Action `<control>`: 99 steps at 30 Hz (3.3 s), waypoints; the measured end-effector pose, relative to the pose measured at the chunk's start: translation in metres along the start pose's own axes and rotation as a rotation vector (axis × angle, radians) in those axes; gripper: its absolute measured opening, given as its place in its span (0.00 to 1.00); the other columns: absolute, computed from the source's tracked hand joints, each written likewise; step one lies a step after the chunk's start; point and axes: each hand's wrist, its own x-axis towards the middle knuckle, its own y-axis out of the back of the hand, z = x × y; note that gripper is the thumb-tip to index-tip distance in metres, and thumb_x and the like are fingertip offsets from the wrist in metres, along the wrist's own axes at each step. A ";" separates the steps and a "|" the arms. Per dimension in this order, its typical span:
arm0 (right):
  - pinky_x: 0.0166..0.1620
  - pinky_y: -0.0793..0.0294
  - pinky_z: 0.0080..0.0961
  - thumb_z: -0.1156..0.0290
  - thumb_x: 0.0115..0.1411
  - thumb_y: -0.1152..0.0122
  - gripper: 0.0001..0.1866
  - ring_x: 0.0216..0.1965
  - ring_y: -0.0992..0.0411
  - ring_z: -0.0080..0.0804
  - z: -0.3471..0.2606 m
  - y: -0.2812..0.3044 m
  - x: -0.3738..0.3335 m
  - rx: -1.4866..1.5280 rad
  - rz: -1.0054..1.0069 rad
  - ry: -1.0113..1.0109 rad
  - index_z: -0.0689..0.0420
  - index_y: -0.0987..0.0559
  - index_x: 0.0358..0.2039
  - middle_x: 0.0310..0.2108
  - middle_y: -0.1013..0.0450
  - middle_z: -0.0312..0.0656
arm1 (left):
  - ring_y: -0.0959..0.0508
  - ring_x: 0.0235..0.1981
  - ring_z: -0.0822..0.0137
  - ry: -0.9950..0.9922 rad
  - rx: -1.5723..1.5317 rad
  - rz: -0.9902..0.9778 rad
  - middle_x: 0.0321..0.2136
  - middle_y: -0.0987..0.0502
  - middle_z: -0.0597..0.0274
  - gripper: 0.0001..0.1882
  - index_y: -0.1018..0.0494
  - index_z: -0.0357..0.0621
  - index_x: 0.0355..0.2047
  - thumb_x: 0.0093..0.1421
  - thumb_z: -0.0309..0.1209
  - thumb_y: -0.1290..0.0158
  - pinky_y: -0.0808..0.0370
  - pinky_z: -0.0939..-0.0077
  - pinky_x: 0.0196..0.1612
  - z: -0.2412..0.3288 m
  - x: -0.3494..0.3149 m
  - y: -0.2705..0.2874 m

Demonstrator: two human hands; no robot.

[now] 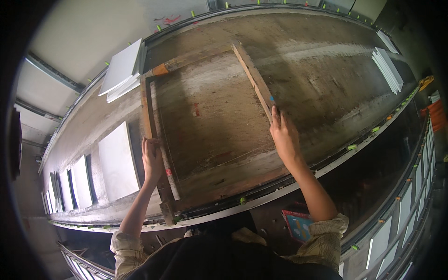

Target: The person repeatedly picks up white rectangular panels from a stack and places them into a wooden frame on a workbench. They align the panels within the frame and then remove them to place them onto a growing stack on the left side of the bench. This cycle of picking, framing, and restacking is performed continuously throughout the video.

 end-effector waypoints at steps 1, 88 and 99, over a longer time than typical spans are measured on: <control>0.42 0.24 0.26 0.69 0.53 0.42 0.29 0.40 0.28 0.43 -0.001 -0.003 0.001 -0.016 0.029 0.016 0.65 0.37 0.54 0.44 0.32 0.55 | 0.45 0.59 0.43 0.001 0.017 -0.007 0.49 0.38 0.43 0.14 0.34 0.41 0.39 0.50 0.17 0.56 0.38 0.55 0.53 0.002 0.001 0.000; 0.34 0.27 0.27 0.70 0.62 0.55 0.12 0.29 0.27 0.33 -1.198 0.157 0.058 1.376 -0.588 0.939 0.60 0.27 0.43 0.30 0.27 0.46 | 0.37 0.45 0.54 0.224 0.404 1.028 0.39 0.34 0.52 0.10 0.31 0.41 0.34 0.50 0.20 0.49 0.42 0.64 0.51 -0.652 -0.232 0.763; 0.47 0.32 0.29 0.64 0.56 0.45 0.27 0.44 0.32 0.34 -1.492 0.122 0.085 1.459 -0.718 0.451 0.57 0.37 0.55 0.50 0.38 0.50 | 0.40 0.53 0.37 0.660 0.323 0.579 0.52 0.42 0.30 0.35 0.43 0.28 0.53 0.53 0.41 0.46 0.41 0.55 0.55 -0.944 -0.221 0.925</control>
